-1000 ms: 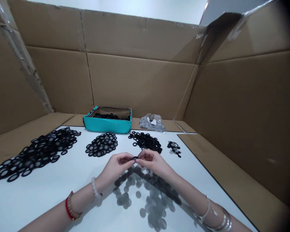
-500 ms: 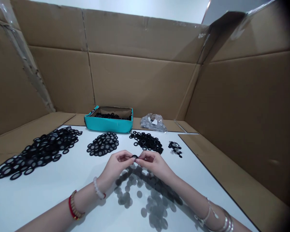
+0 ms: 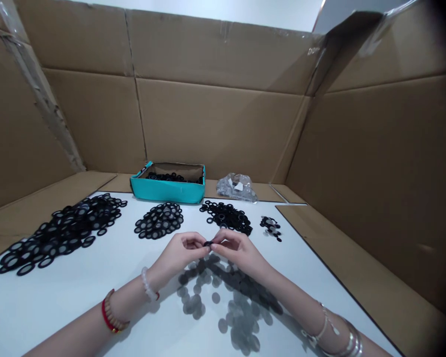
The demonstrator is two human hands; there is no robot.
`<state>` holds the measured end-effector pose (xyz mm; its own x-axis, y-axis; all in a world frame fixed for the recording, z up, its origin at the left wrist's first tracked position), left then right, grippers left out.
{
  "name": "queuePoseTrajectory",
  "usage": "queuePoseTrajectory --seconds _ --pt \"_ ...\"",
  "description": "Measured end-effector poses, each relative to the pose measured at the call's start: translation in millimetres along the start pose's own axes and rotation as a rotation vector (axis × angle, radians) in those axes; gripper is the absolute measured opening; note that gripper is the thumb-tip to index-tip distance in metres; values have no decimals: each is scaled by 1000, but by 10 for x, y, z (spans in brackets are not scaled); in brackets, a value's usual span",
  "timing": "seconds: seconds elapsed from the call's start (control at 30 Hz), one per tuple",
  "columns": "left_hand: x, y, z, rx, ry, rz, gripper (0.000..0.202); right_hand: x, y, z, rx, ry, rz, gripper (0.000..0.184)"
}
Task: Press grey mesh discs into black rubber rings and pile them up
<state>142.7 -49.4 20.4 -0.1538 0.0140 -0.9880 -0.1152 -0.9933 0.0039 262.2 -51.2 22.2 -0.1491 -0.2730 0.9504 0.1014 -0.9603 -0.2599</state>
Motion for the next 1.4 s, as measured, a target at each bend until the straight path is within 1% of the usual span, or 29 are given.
queuePoseTrajectory --seconds 0.07,0.13,0.3,0.47,0.6,0.73,0.93,1.07,1.17,1.23,1.3,1.33,1.4 --pt "14 -7 14 -14 -3 -3 15 -31 -2 -16 14 13 -16 20" --pt "34 0 29 -36 21 23 15 -52 -2 -28 25 26 -35 22" --pt "34 23 47 -67 89 50 16 -20 8 -24 25 46 -24 25" --pt "11 3 31 -28 72 26 19 28 22 -22 25 42 -33 27" --pt "4 0 6 7 38 22 18 58 14 -10 7 43 -1 25" --pt "-8 25 10 -21 60 40 18 55 11 -16 23 44 14 24" --pt "-6 52 38 -79 140 59 18 56 14 -21 51 46 9 28" --pt "77 57 -9 -57 262 80 16 47 23 -52 61 36 -4 28" --pt "149 54 -45 -53 342 97 16 60 24 -57 19 23 7 27" --pt "169 43 -49 -56 356 99 17 89 25 -41 -18 26 36 24" --pt "153 25 -45 -37 292 79 20 108 29 -31 -23 61 60 20" --pt "122 14 -32 -26 233 44 23 112 31 -30 -13 85 71 19" --pt "8 0 5 -8 79 -97 23 102 36 -31 17 138 85 18"
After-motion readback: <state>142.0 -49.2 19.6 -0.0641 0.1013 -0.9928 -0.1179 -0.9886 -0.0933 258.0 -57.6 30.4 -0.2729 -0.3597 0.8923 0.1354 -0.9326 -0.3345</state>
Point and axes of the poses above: each hand's wrist, its own y-axis away from the middle knuckle, its own z-axis out of the back of the hand, x = y × z, the point moved 8 cm from there along -y, towards the middle knuckle, and after that the axes turned 14 degrees about -x, right-handed, at the moved point
